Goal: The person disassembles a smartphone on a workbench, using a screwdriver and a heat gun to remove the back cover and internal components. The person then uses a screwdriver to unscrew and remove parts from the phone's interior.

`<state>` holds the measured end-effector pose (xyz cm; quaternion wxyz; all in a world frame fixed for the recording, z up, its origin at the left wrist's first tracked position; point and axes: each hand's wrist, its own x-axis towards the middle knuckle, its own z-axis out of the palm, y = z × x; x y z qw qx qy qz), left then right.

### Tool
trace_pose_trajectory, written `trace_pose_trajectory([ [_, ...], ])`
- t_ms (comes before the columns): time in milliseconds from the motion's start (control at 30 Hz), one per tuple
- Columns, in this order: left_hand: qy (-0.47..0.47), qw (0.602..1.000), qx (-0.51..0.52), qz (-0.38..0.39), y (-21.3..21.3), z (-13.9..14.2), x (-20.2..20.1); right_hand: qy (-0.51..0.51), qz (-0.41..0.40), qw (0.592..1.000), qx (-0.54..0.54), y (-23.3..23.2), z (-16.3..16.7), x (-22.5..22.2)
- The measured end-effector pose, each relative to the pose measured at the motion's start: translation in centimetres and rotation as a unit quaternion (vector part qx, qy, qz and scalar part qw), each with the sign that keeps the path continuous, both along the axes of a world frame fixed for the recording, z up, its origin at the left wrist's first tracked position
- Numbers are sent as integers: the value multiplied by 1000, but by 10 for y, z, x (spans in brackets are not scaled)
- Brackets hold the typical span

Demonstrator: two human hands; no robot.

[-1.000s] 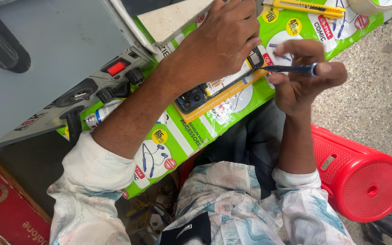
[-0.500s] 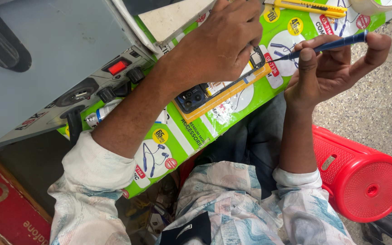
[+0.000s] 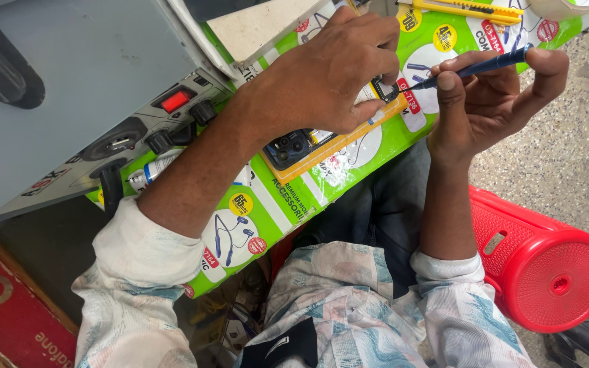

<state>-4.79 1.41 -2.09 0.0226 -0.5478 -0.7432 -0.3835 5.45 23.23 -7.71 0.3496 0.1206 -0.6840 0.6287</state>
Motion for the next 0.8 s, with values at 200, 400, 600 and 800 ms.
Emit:
trace_pose_trajectory([
  [200, -3, 1000, 1, 9, 2, -2, 1, -18, 26, 997, 67, 2, 5, 5],
  [400, 8, 1000, -17, 1, 1, -4, 0, 50, 56, 991, 114, -4, 5, -5],
  [600, -20, 999, -20, -14, 3, -7, -3, -19, 116, 989, 87, -3, 26, 1],
  [800, -22, 999, -25, -4, 3, -3, -1, 14, 80, 990, 113, -6, 20, -3],
])
